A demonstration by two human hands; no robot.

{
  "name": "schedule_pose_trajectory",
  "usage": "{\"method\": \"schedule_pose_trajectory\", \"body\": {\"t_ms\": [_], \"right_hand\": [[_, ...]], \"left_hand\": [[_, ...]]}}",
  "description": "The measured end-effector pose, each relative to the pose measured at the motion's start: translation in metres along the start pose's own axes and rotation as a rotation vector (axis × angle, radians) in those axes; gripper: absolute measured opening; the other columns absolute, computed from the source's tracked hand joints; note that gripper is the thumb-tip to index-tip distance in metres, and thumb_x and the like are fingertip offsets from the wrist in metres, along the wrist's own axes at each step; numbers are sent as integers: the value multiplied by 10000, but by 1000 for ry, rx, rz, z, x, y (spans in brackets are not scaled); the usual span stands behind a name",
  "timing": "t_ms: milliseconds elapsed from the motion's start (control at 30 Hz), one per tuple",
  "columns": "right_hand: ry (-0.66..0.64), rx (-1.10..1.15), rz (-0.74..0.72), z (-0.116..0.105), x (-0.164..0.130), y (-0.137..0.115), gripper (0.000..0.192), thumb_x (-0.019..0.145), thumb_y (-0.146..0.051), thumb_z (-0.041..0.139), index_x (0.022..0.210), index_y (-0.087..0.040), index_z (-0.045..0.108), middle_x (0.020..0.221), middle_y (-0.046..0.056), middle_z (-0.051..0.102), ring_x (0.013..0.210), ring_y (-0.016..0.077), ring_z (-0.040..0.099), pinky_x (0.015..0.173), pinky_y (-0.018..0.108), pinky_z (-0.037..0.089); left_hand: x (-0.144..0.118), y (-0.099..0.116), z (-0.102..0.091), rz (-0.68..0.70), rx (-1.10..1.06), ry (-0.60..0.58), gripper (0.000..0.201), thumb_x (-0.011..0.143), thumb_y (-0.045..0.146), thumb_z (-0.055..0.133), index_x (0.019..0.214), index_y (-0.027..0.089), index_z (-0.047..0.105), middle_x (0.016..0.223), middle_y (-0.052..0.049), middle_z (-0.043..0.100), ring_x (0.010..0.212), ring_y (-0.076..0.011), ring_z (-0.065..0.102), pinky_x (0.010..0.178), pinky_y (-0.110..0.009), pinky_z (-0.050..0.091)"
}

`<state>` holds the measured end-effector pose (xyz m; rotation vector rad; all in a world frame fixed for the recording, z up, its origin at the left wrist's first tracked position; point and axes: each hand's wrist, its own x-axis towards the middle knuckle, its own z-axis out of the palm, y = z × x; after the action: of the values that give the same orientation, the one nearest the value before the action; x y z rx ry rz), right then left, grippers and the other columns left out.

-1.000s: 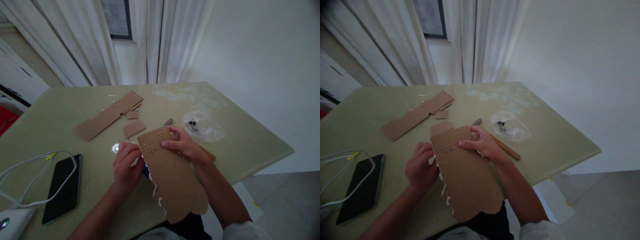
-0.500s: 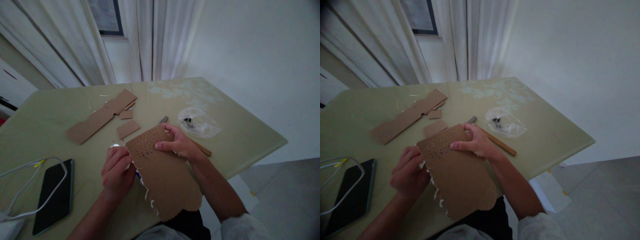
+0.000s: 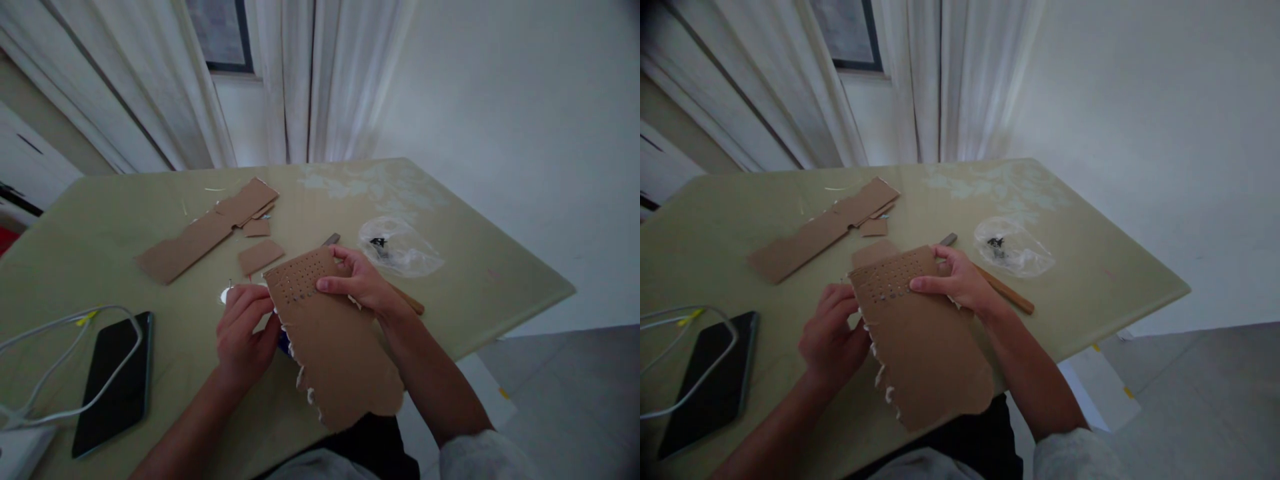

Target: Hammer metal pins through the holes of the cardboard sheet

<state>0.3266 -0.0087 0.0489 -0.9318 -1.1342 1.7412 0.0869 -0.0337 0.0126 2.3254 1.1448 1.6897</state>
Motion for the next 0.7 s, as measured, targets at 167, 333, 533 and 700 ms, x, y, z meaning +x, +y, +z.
{"method": "schedule_pose_trajectory", "body": {"t_ms": [167, 333, 533, 700], "right_hand": [[24, -16, -11, 1, -1, 1, 516, 763, -318, 992, 1204, -235, 737, 1099, 48, 849, 896, 224, 833, 785, 330, 693], [35, 44, -62, -2, -1, 3, 496, 790, -294, 976, 1215, -234, 727, 1095, 41, 844, 905, 215, 830, 797, 320, 689], [14, 69, -45, -3, 1, 2, 496, 786, -297, 982, 1206, -227, 726, 1055, 33, 844, 874, 196, 825, 794, 304, 681], [11, 43, -16, 1, 1, 0, 508, 772, -299, 990, 1199, -228, 723, 1078, 37, 846, 872, 198, 823, 782, 302, 678]], "left_hand": [[-2, -2, 0, -7, -28, 2, 135, 948, 105, 718, 920, 236, 699, 938, -24, 771, 865, -192, 691, 797, -333, 539], [1, -4, 2, -52, 19, -48, 58, 959, 171, 717, 962, 229, 711, 975, -41, 783, 901, -210, 713, 823, -350, 558], [4, 0, -1, -10, -26, -53, 103, 938, 128, 733, 942, 226, 702, 920, -30, 772, 848, -193, 693, 804, -343, 546], [2, 1, -1, 20, -66, -24, 163, 907, 88, 761, 956, 227, 691, 942, -29, 758, 862, -194, 678, 816, -347, 533]]}}
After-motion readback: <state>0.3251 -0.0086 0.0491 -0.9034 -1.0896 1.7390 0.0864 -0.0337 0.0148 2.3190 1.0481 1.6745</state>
